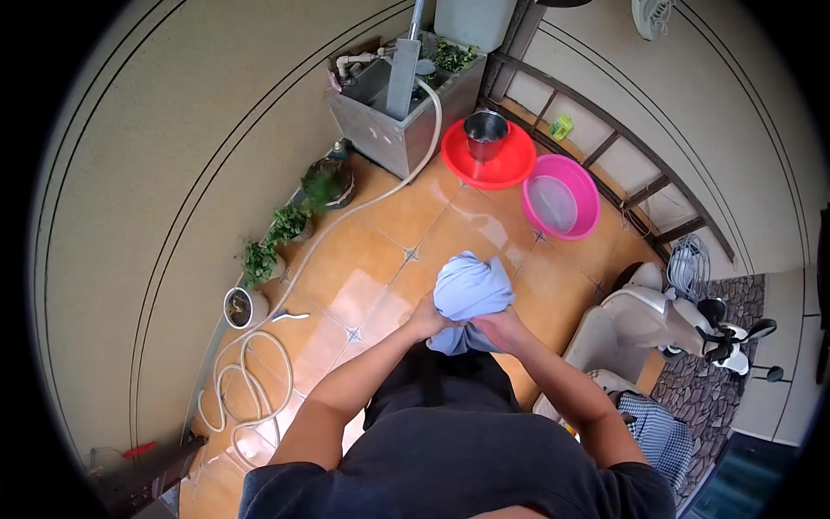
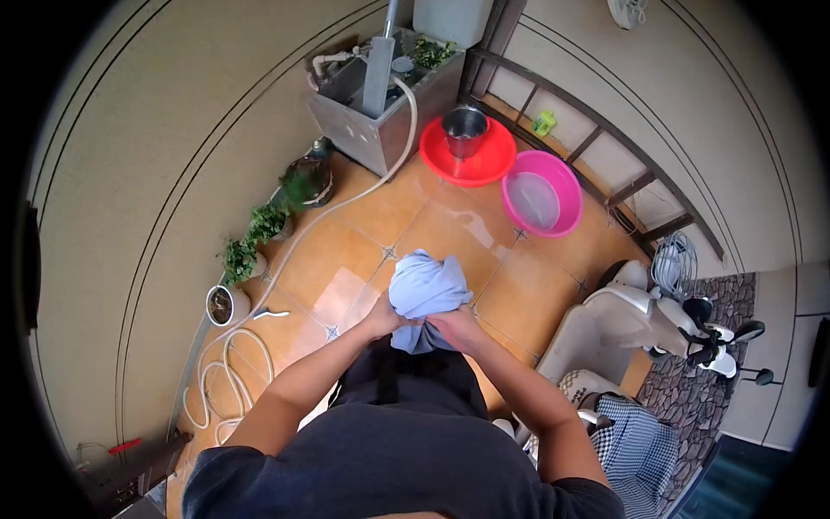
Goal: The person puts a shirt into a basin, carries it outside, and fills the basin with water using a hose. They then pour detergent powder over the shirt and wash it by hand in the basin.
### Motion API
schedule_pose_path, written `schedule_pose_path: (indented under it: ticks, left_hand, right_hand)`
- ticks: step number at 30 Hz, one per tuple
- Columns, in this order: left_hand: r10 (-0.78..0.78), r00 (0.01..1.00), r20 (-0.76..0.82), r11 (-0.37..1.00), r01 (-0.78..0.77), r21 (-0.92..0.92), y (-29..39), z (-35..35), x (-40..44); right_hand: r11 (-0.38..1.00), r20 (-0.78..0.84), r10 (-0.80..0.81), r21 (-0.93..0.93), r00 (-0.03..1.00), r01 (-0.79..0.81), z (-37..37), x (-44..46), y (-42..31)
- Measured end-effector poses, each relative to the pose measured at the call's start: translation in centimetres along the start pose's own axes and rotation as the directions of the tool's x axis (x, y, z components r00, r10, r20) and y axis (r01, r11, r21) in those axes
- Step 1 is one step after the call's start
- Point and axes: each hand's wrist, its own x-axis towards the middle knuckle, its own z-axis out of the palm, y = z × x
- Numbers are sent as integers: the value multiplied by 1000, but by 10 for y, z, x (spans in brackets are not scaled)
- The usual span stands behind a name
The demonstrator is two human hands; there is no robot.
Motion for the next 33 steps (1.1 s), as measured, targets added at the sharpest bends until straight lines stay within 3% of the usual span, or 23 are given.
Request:
schedule_pose_path:
  ticks: [2, 3, 5, 7, 8, 11, 12, 15, 17, 22, 23, 25, 26, 30, 33]
  left_hand:
    - [-139, 980, -143, 951, 91, -296, -13, -23, -30]
    - [-46, 977, -207, 914, -43, -403, 22, 24, 106]
    - [-167, 954, -249, 859, 17, -512, 14, -22, 113]
    - [-134, 915, -380, 766, -148, -625, 29, -65, 180]
    - [-198, 917, -346, 722, -102, -684, 16, -61, 190]
    - [-317, 892, -321, 618, -62, -784, 13, -71, 279]
    - [-277, 903, -328, 610, -98, -786, 16, -77, 313]
    - [-352, 908, -228, 495, -26, -869, -17, -84, 425]
    - [-370, 894, -251, 520, -25, -854, -4, -78, 484]
    - [-244, 931, -273, 608, -72, -791, -77, -34, 609]
    - [-251, 925, -286, 567, -100, -818, -88, -34, 632]
    - [-285, 914, -289, 473, -128, -872, -115, -19, 659]
    - [-281, 935, -217, 407, -88, -909, -135, -19, 673]
    - [-257, 948, -189, 405, -72, -912, -158, -31, 705]
    - [-216, 960, -181, 433, -72, -898, -183, -32, 736]
  right_hand:
    - [978, 248, 178, -153, 952, -143, -10, 10, 12]
    - [909, 105, 279, -349, 954, -228, -75, 60, -124]
    - [833, 82, 435, -414, 897, -367, -82, 112, -146]
    - [843, -113, 342, -401, 933, -358, -122, 202, -194]
    - [885, -272, 285, -294, 919, -362, -164, 218, -186]
    - [939, -590, 148, -168, 794, -300, -269, 288, -193]
    - [949, -658, 105, -157, 746, -273, -299, 322, -201]
    - [956, -736, -2, -200, 677, -214, -374, 400, -222]
    - [944, -761, -28, -233, 648, -232, -418, 458, -237]
    - [928, -825, -127, -295, 551, -227, -521, 593, -245]
    - [923, -823, -148, -314, 549, -223, -537, 628, -250]
    - [917, -831, -153, -321, 535, -237, -571, 672, -248]
    - [915, -831, -149, -321, 536, -244, -579, 694, -250]
    - [944, -834, -101, -253, 542, -214, -626, 754, -233]
    - [944, -817, -257, -328, 516, -49, -700, 791, -199]
